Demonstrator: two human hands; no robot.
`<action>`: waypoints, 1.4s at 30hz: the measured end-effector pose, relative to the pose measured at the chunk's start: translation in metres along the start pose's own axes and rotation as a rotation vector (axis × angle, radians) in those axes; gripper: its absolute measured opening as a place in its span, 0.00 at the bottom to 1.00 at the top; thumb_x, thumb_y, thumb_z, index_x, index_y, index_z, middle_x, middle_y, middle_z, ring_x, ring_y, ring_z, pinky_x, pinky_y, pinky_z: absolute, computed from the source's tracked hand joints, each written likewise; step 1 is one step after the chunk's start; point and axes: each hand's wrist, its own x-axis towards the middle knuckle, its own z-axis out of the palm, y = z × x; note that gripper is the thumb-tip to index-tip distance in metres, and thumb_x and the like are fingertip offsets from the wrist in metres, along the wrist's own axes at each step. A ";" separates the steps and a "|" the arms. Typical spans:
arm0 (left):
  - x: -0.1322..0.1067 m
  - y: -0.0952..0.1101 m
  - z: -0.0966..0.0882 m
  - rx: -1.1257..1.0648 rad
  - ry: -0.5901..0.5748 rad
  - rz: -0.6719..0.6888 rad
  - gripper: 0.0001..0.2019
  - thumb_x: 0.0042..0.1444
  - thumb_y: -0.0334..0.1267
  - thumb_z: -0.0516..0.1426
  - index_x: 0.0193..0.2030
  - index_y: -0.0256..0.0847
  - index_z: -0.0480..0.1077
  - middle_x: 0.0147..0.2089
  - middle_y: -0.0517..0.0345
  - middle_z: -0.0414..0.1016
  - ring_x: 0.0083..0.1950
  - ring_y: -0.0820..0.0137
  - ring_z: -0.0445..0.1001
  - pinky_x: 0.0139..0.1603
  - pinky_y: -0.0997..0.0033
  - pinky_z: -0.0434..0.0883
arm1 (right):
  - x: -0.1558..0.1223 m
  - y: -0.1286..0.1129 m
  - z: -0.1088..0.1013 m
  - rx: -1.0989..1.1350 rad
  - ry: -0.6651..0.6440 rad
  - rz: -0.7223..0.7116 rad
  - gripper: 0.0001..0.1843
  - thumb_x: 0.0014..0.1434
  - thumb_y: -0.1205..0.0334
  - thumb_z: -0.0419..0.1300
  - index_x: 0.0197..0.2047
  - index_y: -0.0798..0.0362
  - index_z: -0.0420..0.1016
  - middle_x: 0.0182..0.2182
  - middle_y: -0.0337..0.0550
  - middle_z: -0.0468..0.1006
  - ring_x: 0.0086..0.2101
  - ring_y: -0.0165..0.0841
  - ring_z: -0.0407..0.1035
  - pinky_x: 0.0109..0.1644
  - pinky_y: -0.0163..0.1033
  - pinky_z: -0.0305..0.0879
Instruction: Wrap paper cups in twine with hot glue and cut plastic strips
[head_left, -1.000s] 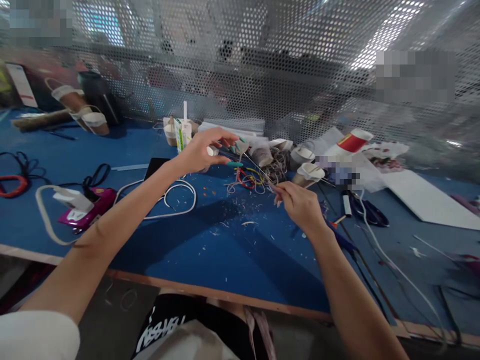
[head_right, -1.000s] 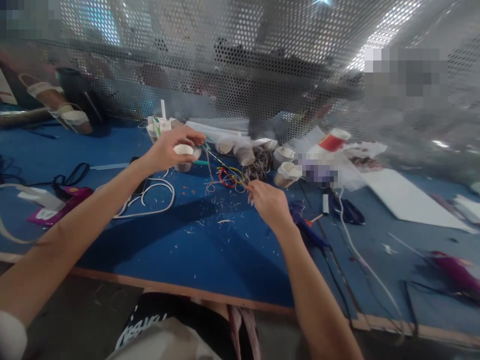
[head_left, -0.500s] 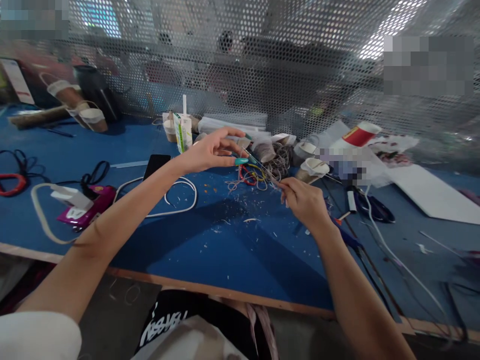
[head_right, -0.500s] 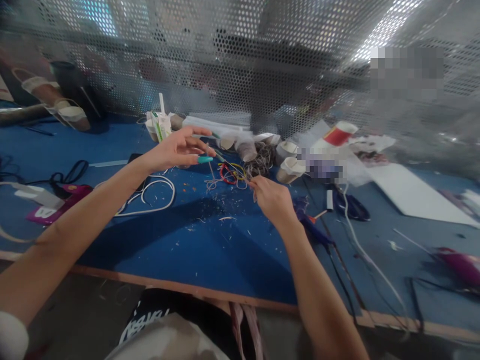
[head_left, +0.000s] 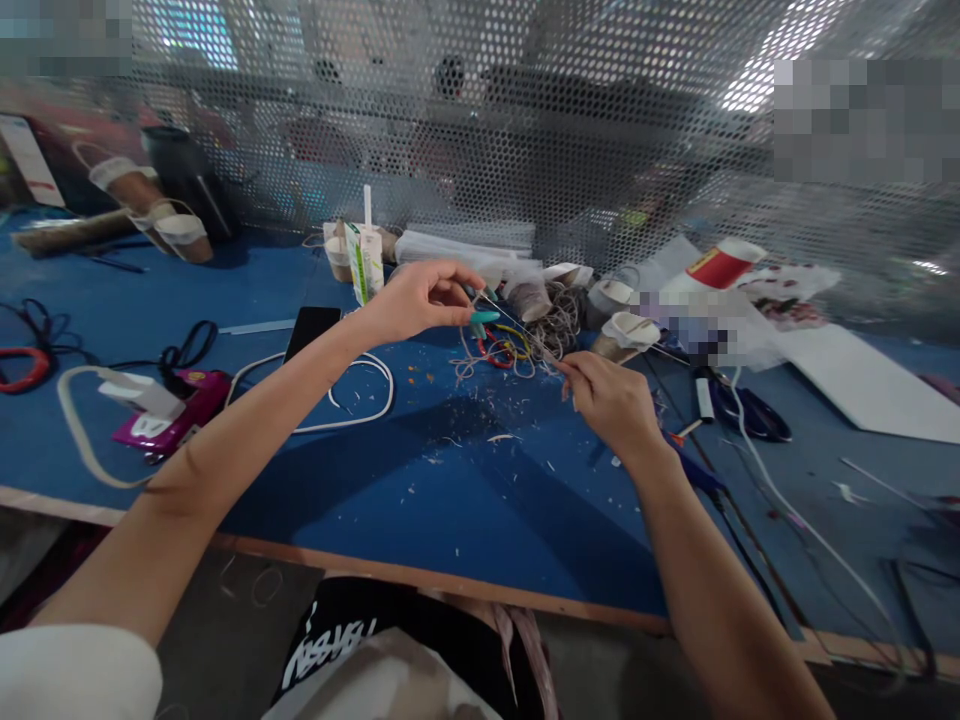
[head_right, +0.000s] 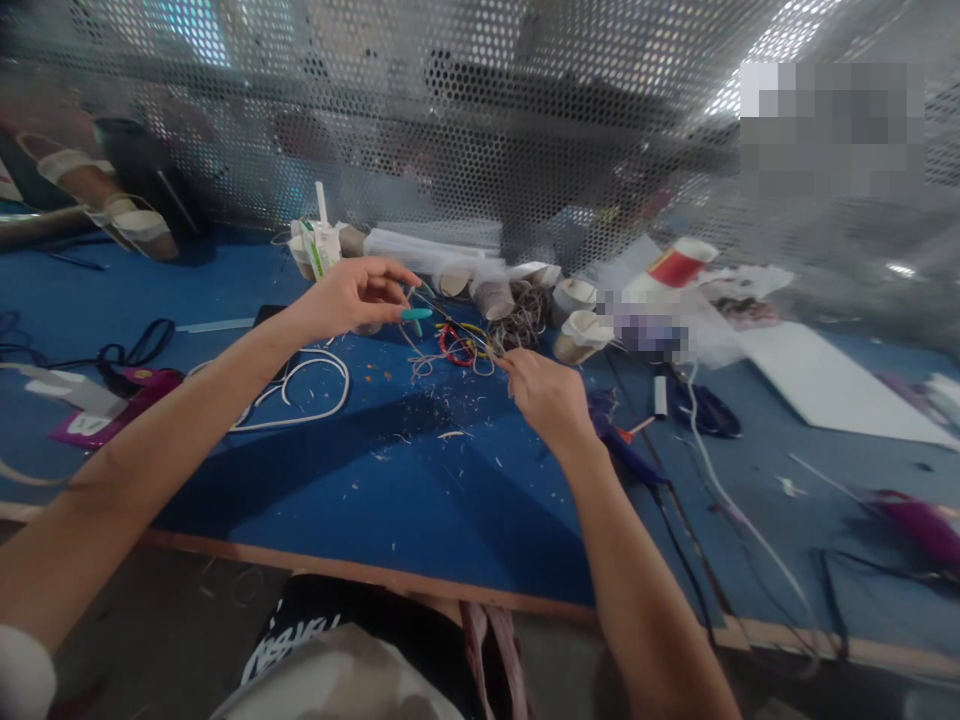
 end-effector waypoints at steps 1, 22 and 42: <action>0.000 0.000 0.000 -0.001 0.006 -0.006 0.20 0.53 0.44 0.60 0.48 0.34 0.68 0.37 0.52 0.78 0.39 0.69 0.77 0.40 0.69 0.75 | 0.000 0.000 0.000 -0.006 0.003 -0.005 0.18 0.66 0.57 0.45 0.30 0.53 0.70 0.21 0.43 0.75 0.24 0.33 0.71 0.29 0.36 0.61; 0.003 -0.019 0.007 -0.096 0.218 0.047 0.23 0.48 0.36 0.64 0.50 0.40 0.61 0.44 0.56 0.69 0.36 0.77 0.73 0.38 0.75 0.72 | -0.001 0.002 0.002 -0.021 0.049 -0.054 0.14 0.65 0.63 0.46 0.31 0.53 0.68 0.20 0.42 0.75 0.23 0.32 0.70 0.26 0.35 0.57; 0.003 -0.026 0.009 -0.012 0.245 0.209 0.30 0.51 0.35 0.64 0.58 0.46 0.55 0.46 0.56 0.63 0.32 0.80 0.71 0.35 0.74 0.74 | 0.000 0.000 0.002 -0.027 0.043 -0.039 0.14 0.66 0.61 0.47 0.32 0.53 0.68 0.20 0.42 0.75 0.23 0.33 0.71 0.26 0.35 0.57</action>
